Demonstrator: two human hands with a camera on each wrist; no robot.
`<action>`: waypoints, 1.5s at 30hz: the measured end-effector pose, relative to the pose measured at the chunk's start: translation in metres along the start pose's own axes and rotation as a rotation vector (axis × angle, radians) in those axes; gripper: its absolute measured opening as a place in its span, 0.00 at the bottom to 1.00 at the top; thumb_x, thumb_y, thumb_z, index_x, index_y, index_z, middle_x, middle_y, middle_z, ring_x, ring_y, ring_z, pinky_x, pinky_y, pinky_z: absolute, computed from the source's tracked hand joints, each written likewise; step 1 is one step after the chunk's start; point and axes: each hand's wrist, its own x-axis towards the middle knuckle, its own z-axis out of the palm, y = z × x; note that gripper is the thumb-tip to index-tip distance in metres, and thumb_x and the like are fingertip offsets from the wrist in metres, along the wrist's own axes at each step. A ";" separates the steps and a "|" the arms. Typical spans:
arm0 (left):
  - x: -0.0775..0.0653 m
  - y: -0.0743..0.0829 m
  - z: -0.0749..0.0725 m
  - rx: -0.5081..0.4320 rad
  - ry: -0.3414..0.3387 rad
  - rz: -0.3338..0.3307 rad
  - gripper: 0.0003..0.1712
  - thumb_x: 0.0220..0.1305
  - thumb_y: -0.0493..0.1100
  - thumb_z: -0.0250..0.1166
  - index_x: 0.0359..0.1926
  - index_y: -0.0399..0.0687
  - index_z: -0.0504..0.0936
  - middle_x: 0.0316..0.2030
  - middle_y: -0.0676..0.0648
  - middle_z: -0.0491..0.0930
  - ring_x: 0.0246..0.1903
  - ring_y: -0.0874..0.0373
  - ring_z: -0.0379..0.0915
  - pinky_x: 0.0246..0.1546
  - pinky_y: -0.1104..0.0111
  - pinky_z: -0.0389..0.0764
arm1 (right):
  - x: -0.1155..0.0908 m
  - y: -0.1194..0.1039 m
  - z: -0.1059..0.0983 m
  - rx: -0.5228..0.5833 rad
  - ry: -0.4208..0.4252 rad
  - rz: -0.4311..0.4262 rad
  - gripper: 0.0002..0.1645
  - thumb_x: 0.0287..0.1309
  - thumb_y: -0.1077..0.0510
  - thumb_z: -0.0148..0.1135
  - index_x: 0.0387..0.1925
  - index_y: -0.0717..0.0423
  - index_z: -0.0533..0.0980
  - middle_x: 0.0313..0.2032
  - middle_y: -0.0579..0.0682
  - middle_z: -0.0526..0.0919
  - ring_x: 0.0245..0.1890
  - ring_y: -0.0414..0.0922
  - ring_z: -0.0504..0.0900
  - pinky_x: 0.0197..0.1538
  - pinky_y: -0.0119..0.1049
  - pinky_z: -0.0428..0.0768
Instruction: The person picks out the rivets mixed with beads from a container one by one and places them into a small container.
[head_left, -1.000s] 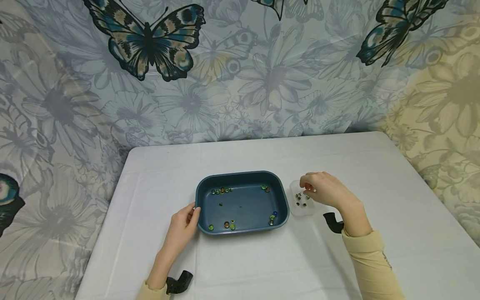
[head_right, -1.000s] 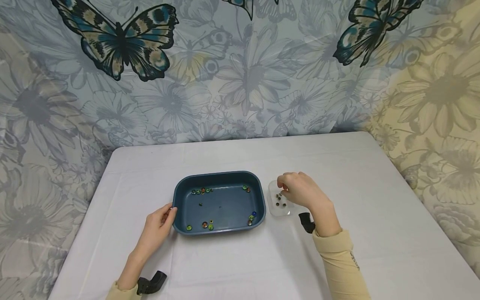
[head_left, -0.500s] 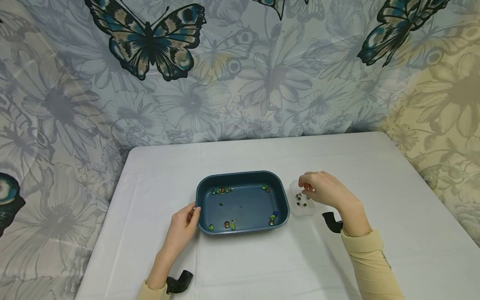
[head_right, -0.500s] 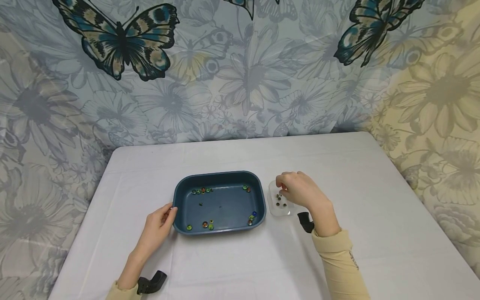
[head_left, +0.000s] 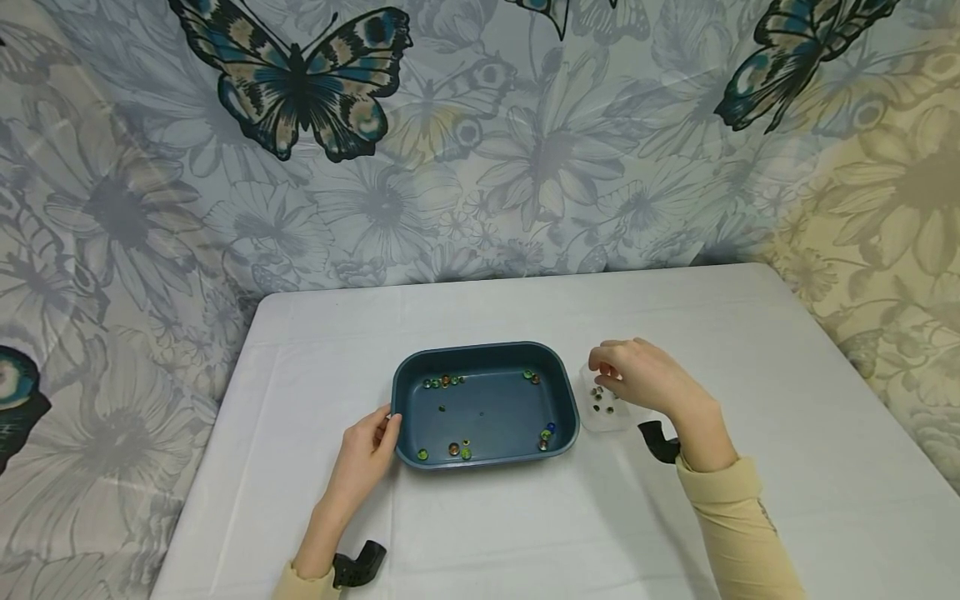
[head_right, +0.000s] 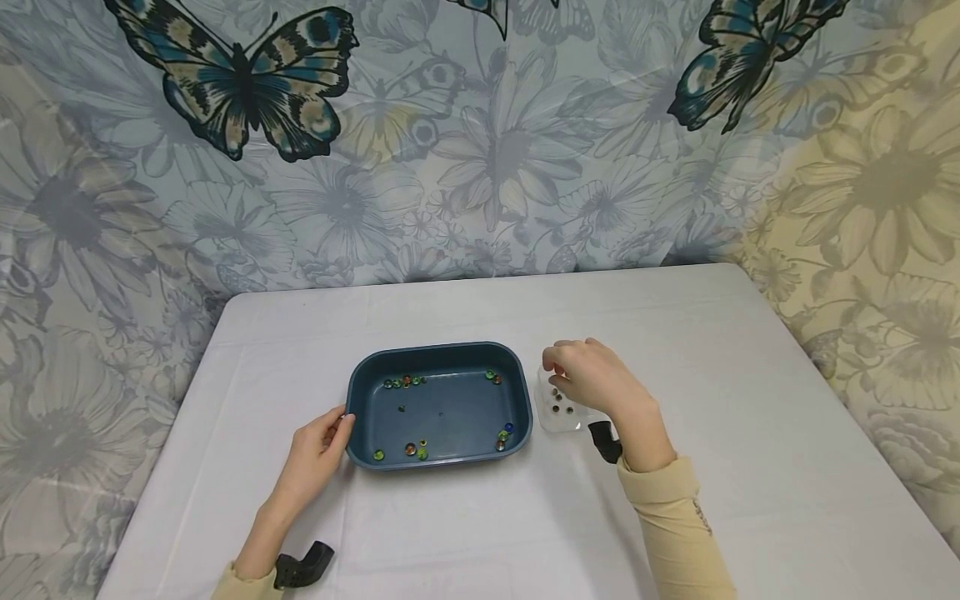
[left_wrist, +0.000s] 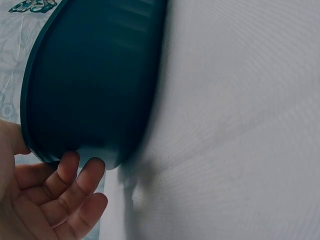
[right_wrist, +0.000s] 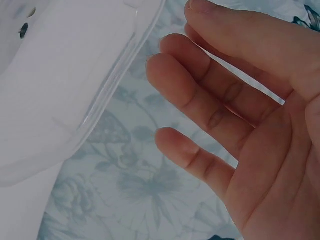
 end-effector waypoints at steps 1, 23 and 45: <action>0.000 0.000 0.000 0.000 0.002 0.001 0.13 0.67 0.39 0.56 0.44 0.34 0.80 0.21 0.54 0.72 0.19 0.64 0.65 0.20 0.73 0.70 | 0.001 0.000 0.000 -0.002 -0.001 -0.002 0.08 0.45 0.69 0.68 0.27 0.57 0.78 0.25 0.43 0.76 0.23 0.40 0.72 0.35 0.41 0.71; 0.000 -0.002 0.001 0.006 0.005 -0.005 0.13 0.67 0.39 0.56 0.46 0.34 0.80 0.21 0.55 0.72 0.19 0.64 0.65 0.20 0.72 0.69 | 0.019 -0.020 -0.002 -0.060 -0.002 -0.067 0.09 0.45 0.68 0.68 0.28 0.54 0.78 0.28 0.45 0.78 0.23 0.38 0.72 0.34 0.38 0.67; 0.001 0.001 0.000 0.007 -0.008 -0.024 0.14 0.68 0.41 0.56 0.46 0.35 0.80 0.20 0.55 0.71 0.19 0.63 0.64 0.20 0.72 0.69 | 0.041 -0.044 0.009 -0.032 -0.028 -0.159 0.09 0.49 0.68 0.65 0.25 0.52 0.77 0.28 0.44 0.79 0.24 0.36 0.71 0.34 0.35 0.66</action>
